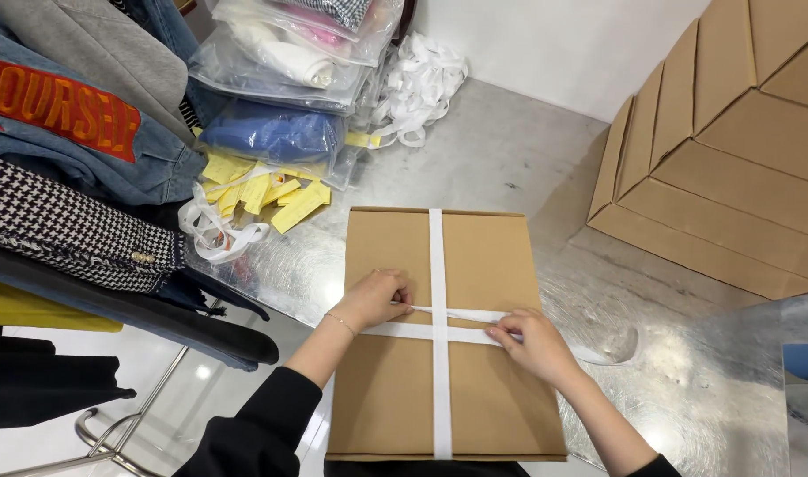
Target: The person ties a white ribbon around a brown cardboard box placed on a metal table. They wrap the ribbon around the box multiple times, crossing it over the center, and then tie a knot to secure it.
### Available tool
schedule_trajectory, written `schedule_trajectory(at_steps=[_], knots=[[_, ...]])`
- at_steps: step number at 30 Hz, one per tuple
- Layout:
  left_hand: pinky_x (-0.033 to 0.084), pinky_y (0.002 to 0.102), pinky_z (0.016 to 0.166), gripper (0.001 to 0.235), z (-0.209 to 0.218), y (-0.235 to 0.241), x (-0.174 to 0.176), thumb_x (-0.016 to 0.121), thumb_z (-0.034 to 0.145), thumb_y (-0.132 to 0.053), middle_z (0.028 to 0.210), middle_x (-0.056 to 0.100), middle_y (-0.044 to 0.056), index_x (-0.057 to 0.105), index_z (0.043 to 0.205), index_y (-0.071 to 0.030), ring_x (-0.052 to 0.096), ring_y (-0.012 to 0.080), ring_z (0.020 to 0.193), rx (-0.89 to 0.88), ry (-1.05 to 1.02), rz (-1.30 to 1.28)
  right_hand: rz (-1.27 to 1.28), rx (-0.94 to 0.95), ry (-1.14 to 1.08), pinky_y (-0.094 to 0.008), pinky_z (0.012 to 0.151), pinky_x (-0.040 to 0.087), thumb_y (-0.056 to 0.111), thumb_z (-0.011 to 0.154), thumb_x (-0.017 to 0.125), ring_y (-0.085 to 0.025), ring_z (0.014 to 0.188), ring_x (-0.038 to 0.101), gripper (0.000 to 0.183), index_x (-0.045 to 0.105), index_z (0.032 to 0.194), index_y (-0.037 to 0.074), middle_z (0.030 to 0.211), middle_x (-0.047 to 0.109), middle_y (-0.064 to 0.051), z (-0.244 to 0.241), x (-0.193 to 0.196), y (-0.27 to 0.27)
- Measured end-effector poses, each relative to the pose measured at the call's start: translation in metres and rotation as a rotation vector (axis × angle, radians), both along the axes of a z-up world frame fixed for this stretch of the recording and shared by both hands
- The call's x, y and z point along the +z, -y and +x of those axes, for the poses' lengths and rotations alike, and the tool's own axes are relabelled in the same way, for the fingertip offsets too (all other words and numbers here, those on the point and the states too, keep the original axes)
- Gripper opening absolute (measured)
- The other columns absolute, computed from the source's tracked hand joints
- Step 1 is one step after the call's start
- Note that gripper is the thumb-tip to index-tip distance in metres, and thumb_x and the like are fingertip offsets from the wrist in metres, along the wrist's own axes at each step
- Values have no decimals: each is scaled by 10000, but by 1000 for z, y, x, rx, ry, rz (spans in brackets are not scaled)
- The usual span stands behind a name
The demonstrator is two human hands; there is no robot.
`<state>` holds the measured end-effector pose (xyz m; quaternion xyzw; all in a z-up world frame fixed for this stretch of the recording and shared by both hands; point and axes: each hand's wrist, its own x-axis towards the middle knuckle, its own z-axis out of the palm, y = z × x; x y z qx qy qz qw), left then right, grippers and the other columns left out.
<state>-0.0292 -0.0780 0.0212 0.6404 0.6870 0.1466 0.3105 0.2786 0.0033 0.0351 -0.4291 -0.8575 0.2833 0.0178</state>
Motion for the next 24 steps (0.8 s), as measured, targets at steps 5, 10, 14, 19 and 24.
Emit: schedule_trajectory(at_steps=[5,10,14,19,24], knots=[[502,304,875,129,-4,-4,-19,756,869,-225,896,653,-82,674,770,-212,633,150,932,-41,22,9,387,-196,-40,-454,944,407,517,920,674,-271,1146,534,283,831,893,283,1061,602,-13,17,-50,31],[504,322,898,82,0,-4,-28,734,851,-264,887,630,-64,702,793,-217,637,196,948,-74,-21,30,546,-323,-275,-600,1218,264,353,892,732,-485,1479,316,187,836,791,236,1566,415,-222,11,-42,43],[552,368,913,121,7,-7,-20,707,800,-282,872,667,10,729,776,-166,672,256,968,-74,-138,37,-55,-490,-172,-463,1210,335,427,914,749,-448,1545,321,232,879,866,240,1687,198,-299,14,-38,17],[594,411,891,181,12,-6,3,767,756,-330,886,701,56,765,793,-153,698,289,1014,-48,-136,-26,-118,-389,62,-547,1157,439,559,904,738,-523,1385,539,250,883,909,356,1603,388,-267,17,-22,-7],[593,419,913,192,12,-8,1,770,721,-347,917,717,37,776,807,-175,705,296,1038,-90,-176,-58,-90,-356,121,-546,1129,459,558,903,739,-459,1340,618,264,897,960,356,1454,552,-216,27,-32,-24]])
